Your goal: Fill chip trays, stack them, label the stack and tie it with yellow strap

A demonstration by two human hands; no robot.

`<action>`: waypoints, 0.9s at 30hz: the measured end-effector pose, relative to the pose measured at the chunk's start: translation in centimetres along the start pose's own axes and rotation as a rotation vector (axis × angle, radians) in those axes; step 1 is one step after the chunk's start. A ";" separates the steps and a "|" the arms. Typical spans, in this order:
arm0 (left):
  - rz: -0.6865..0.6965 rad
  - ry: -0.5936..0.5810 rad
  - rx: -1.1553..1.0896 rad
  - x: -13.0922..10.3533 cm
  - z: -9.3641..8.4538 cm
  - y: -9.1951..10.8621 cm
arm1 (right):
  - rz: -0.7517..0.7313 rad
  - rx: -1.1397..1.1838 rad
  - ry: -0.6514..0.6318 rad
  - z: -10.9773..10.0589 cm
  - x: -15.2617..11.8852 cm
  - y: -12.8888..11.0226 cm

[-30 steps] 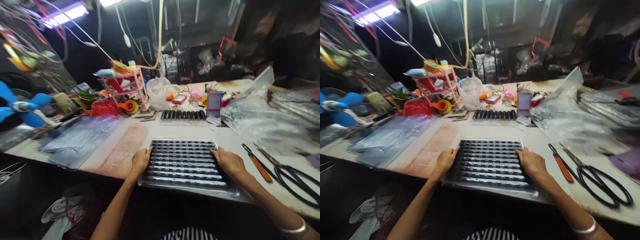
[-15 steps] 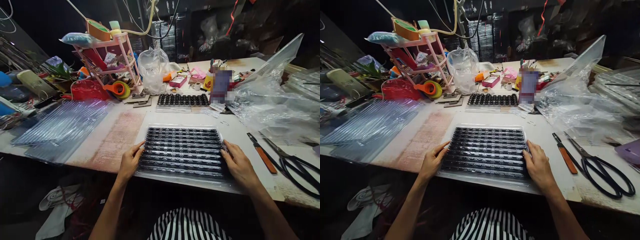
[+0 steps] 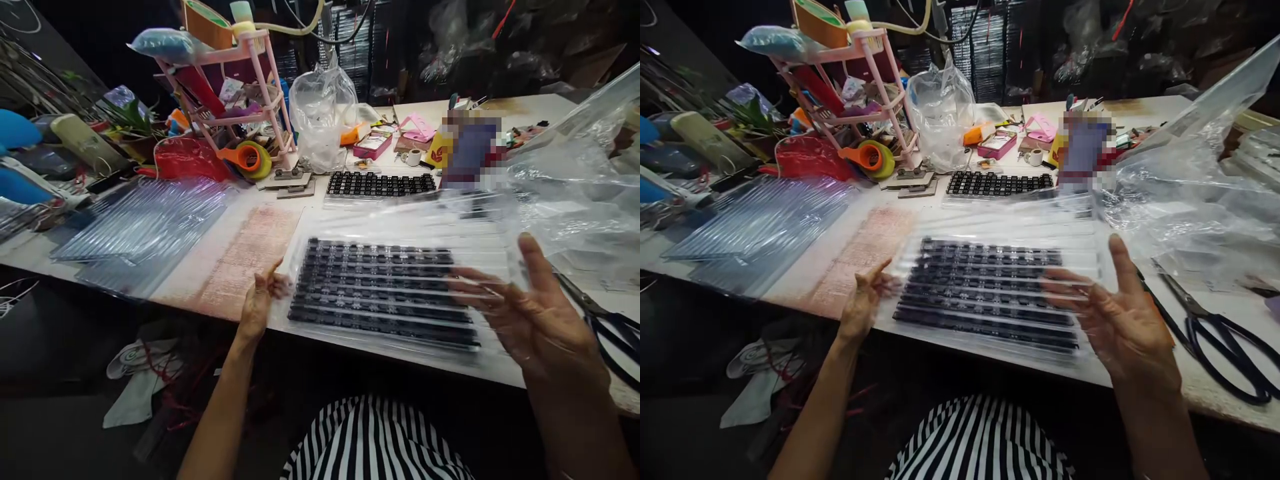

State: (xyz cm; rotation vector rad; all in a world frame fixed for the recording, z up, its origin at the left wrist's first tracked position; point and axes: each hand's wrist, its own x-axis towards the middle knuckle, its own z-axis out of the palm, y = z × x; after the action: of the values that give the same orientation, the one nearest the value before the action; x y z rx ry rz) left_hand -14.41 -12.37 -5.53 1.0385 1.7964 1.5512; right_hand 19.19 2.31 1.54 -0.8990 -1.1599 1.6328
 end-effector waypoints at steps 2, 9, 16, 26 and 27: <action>-0.025 0.044 -0.026 0.0 0.2 -0.1 | -0.059 0.058 0.192 -1.0 0.7 0.0; -0.045 0.018 0.166 -0.1 1.4 1.4 | -0.005 -0.025 0.475 -8.2 2.1 2.1; 0.081 -0.091 0.479 2.9 1.7 2.6 | 0.050 0.028 0.511 -9.5 1.1 3.5; 0.318 -0.347 0.803 14.8 3.7 2.9 | 0.095 0.103 0.510 -10.0 1.1 3.8; 0.323 -0.387 0.818 15.2 3.7 2.9 | 0.088 0.099 0.507 -10.1 1.1 3.8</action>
State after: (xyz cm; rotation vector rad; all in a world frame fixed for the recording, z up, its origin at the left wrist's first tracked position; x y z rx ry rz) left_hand -19.31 2.42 -2.14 1.9238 2.0638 0.6389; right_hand 27.03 5.76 -5.14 -1.2226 -0.6916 1.4005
